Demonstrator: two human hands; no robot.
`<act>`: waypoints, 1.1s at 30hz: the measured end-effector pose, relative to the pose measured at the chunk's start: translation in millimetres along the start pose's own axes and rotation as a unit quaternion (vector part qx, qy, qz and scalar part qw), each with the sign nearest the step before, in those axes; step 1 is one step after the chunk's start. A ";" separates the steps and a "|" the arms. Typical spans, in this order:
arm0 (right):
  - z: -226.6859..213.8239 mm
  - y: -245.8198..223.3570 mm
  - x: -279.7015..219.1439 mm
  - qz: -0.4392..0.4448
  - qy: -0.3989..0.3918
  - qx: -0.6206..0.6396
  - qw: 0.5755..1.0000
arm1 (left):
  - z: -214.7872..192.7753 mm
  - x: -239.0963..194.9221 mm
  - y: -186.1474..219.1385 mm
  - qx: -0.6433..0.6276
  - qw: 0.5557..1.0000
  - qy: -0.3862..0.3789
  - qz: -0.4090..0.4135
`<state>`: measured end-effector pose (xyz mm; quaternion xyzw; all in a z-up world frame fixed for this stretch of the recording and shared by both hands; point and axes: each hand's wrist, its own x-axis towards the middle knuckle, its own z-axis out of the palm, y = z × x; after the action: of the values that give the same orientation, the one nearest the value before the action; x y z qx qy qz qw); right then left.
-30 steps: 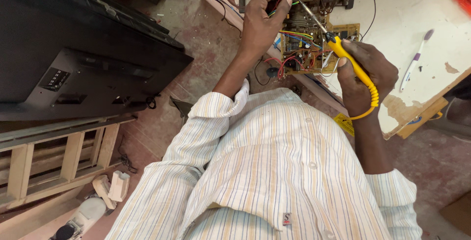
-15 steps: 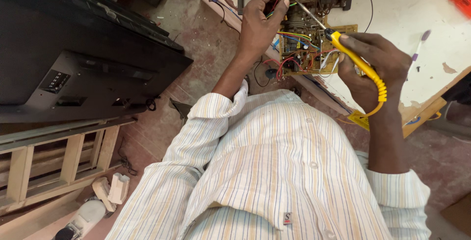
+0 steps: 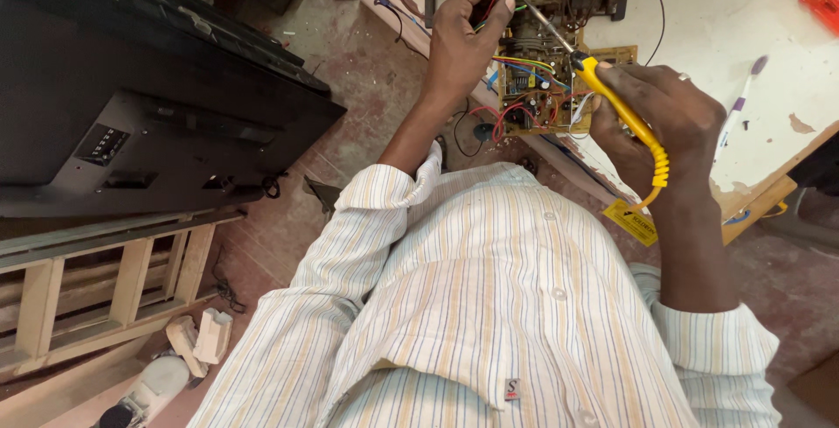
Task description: The person works on the internal components of a CRT television, handling a circuit board and connecting wires. They use a soldering iron to solder multiple wires to the board and a deflection yoke assembly.
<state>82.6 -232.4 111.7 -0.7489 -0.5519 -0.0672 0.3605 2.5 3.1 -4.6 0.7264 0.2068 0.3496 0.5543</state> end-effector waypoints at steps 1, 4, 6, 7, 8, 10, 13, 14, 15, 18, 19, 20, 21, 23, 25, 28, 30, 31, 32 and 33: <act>2.0 3.5 -2.4 0.002 0.002 -0.004 1.000 | 0.1 0.9 0.3 0.003 1.000 0.001 -0.008; 8.7 12.7 -14.1 0.012 -0.004 -0.008 1.000 | -0.5 0.7 0.2 -0.003 1.000 -0.007 0.008; 14.1 16.6 -22.5 0.025 -0.002 0.001 1.000 | 0.1 -0.6 -0.2 -0.009 1.000 -0.004 0.001; 16.6 17.6 -26.1 0.035 0.003 0.011 0.999 | 0.6 -1.1 -0.3 -0.012 1.000 -0.003 -0.003; 18.6 18.8 -28.1 0.043 0.007 0.021 0.999 | 0.5 -0.7 -0.3 -0.007 1.000 -0.003 -0.002; 21.6 19.2 -31.2 0.060 0.015 0.042 0.997 | 0.1 -0.8 -0.2 0.002 1.000 -0.004 -0.001; 22.8 17.7 -33.2 0.090 0.018 0.073 0.993 | 0.9 -0.1 -0.2 -0.003 1.000 -0.001 -0.006; 22.7 16.7 -33.1 0.100 0.016 0.085 0.991 | 0.6 -0.8 -0.2 0.006 1.000 0.001 0.004; 22.3 15.7 -32.6 0.098 0.016 0.092 0.991 | 0.0 -1.7 -0.1 0.015 1.000 0.003 0.013; 20.9 14.0 -29.6 0.089 0.033 0.109 0.990 | 0.3 -0.8 0.4 0.016 1.000 0.006 0.020; 20.6 13.5 -29.3 0.086 0.047 0.114 0.989 | 1.0 -0.9 0.7 0.012 1.000 0.007 0.017; 20.7 12.7 -29.5 0.083 0.060 0.120 0.988 | 1.2 -1.4 0.9 0.008 1.000 0.005 0.007; 20.1 12.3 -30.1 0.092 0.059 0.124 0.986 | 1.4 -1.3 1.1 0.005 1.000 0.003 -0.002; 17.9 12.9 -32.8 0.108 0.062 0.132 0.983 | 1.2 -1.5 2.0 0.002 1.000 0.000 -0.012; 16.7 14.4 -36.2 0.121 0.069 0.140 0.980 | 0.6 0.3 2.7 0.002 1.000 -0.002 -0.011; 18.0 18.9 -44.9 0.139 0.070 0.140 0.978 | 0.6 -0.3 1.5 0.003 1.000 0.000 -0.018; 19.1 24.1 -52.0 0.144 0.074 0.130 0.978 | 1.3 -1.7 -0.5 -0.012 1.000 -0.003 -0.009; 19.1 27.0 -56.1 0.142 0.079 0.123 0.979 | 1.5 -2.7 -1.6 -0.020 1.000 -0.004 -0.005; 19.7 28.6 -60.7 0.157 0.090 0.132 0.975 | 1.9 -3.2 -2.4 -0.004 1.000 0.000 -0.004; 20.1 30.6 -65.5 0.172 0.101 0.141 0.970 | 0.9 -3.6 -3.3 0.012 1.000 0.004 -0.003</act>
<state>78.4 -275.0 50.1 -0.7635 -0.3792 -0.0013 0.5227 1.1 0.9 -8.9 0.7310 0.2155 0.3485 0.5456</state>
